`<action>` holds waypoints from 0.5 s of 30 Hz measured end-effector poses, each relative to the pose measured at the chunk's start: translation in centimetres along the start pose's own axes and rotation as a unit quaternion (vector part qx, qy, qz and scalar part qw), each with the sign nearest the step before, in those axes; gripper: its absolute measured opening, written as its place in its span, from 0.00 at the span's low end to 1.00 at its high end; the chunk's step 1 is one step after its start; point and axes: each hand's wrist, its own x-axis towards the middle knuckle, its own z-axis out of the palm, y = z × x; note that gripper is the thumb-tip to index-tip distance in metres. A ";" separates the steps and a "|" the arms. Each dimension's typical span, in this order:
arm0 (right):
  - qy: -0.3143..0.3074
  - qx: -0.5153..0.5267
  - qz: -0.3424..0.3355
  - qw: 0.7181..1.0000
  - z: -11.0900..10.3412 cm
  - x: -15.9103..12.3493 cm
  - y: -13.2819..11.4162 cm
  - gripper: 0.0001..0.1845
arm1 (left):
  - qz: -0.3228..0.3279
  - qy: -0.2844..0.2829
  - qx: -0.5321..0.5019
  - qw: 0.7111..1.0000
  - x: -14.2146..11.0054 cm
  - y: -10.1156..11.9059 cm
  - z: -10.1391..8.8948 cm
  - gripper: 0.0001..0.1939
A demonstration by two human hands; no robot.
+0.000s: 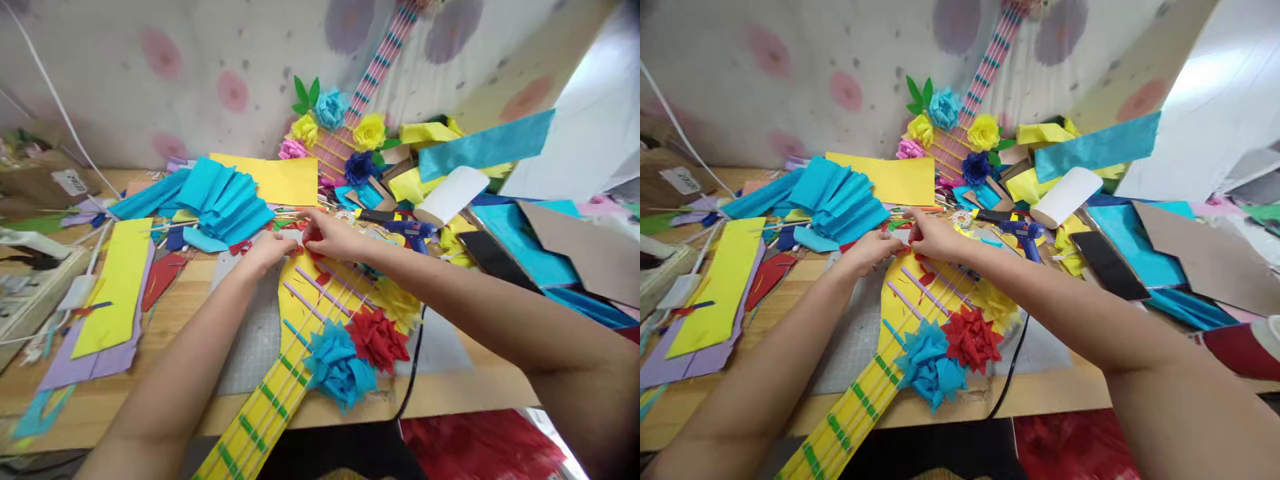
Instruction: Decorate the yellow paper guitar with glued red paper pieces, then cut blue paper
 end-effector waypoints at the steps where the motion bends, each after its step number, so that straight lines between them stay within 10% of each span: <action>1: 0.002 0.001 0.000 1.000 0.0 0.0 0.0 0.29 | 0.003 0.002 -0.001 1.000 0.0 0.0 0.1 0.07; 15: 0.000 0.007 0.009 1.000 -0.5 -0.4 -0.4 0.29 | -0.020 0.037 -0.024 0.999 -0.1 0.0 0.8 0.12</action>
